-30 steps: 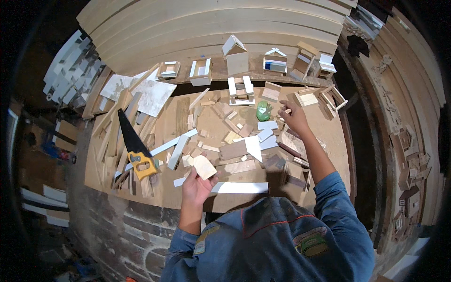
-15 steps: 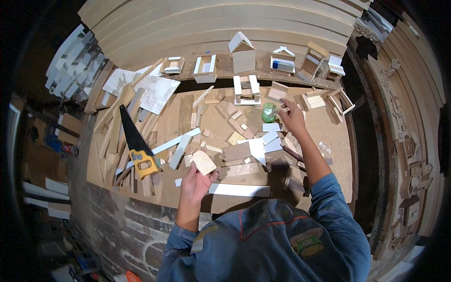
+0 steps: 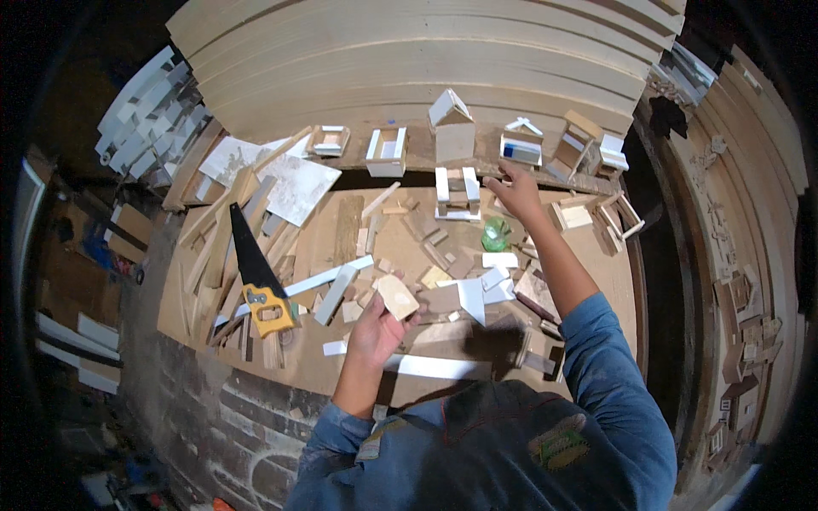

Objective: The person assembles and arranges small wooden house components and blocks on a workbench, handling various pieces by hand and applying glue from a bottle.

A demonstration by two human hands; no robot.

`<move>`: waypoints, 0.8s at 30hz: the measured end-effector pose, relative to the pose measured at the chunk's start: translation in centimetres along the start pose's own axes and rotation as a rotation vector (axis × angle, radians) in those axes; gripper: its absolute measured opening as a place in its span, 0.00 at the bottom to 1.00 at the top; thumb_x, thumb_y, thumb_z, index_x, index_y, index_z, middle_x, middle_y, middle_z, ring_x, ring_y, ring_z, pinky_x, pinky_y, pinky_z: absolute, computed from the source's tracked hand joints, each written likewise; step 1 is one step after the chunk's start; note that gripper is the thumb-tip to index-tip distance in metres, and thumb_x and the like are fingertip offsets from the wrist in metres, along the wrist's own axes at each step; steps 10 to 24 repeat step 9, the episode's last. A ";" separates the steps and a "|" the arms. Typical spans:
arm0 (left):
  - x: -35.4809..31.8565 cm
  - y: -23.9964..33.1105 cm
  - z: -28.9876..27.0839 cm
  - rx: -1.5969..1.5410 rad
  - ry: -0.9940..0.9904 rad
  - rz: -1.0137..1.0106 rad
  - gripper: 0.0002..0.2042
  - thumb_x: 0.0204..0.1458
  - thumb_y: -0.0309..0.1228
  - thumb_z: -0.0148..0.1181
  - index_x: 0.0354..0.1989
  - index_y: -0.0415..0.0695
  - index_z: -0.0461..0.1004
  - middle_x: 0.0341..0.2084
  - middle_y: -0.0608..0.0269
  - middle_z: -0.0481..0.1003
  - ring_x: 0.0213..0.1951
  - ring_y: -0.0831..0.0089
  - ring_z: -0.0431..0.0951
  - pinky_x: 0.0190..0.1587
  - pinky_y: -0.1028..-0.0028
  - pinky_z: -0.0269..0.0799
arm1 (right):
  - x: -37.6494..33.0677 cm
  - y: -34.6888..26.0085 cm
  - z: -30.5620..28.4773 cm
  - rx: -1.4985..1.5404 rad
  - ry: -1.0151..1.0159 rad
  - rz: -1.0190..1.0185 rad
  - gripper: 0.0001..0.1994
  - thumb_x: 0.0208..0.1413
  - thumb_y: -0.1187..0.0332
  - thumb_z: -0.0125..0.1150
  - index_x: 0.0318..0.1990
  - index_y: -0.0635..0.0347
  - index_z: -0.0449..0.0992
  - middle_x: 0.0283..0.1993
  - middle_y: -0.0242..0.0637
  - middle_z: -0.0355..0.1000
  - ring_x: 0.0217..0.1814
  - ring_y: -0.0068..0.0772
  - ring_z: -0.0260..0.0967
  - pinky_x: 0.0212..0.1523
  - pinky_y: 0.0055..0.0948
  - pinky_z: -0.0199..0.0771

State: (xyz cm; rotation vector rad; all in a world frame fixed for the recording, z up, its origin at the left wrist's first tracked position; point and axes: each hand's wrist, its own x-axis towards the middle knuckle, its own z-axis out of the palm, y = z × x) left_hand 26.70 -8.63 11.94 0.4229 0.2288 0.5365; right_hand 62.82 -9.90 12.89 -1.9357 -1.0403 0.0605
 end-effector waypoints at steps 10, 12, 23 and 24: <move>-1.6 3.2 -4.7 -0.006 -0.045 0.084 0.28 0.56 0.47 0.51 0.64 0.51 0.56 0.55 0.58 0.67 0.55 0.57 0.69 0.54 0.54 0.67 | 9.8 -0.4 7.4 -0.199 -0.231 0.160 0.39 0.37 0.45 0.69 0.56 0.59 0.70 0.51 0.54 0.71 0.54 0.49 0.69 0.56 0.36 0.66; -1.6 3.2 -4.7 -0.006 -0.045 0.084 0.28 0.56 0.47 0.51 0.64 0.51 0.56 0.55 0.58 0.67 0.55 0.57 0.69 0.54 0.54 0.67 | 9.8 -0.4 7.4 -0.199 -0.231 0.160 0.39 0.37 0.45 0.69 0.56 0.59 0.70 0.51 0.54 0.71 0.54 0.49 0.69 0.56 0.36 0.66; -1.6 3.2 -4.7 -0.006 -0.045 0.084 0.28 0.56 0.47 0.51 0.64 0.51 0.56 0.55 0.58 0.67 0.55 0.57 0.69 0.54 0.54 0.67 | 9.8 -0.4 7.4 -0.199 -0.231 0.160 0.39 0.37 0.45 0.69 0.56 0.59 0.70 0.51 0.54 0.71 0.54 0.49 0.69 0.56 0.36 0.66; -1.6 3.2 -4.7 -0.006 -0.045 0.084 0.28 0.56 0.47 0.51 0.64 0.51 0.56 0.55 0.58 0.67 0.55 0.57 0.69 0.54 0.54 0.67 | 9.8 -0.4 7.4 -0.199 -0.231 0.160 0.39 0.37 0.45 0.69 0.56 0.59 0.70 0.51 0.54 0.71 0.54 0.49 0.69 0.56 0.36 0.66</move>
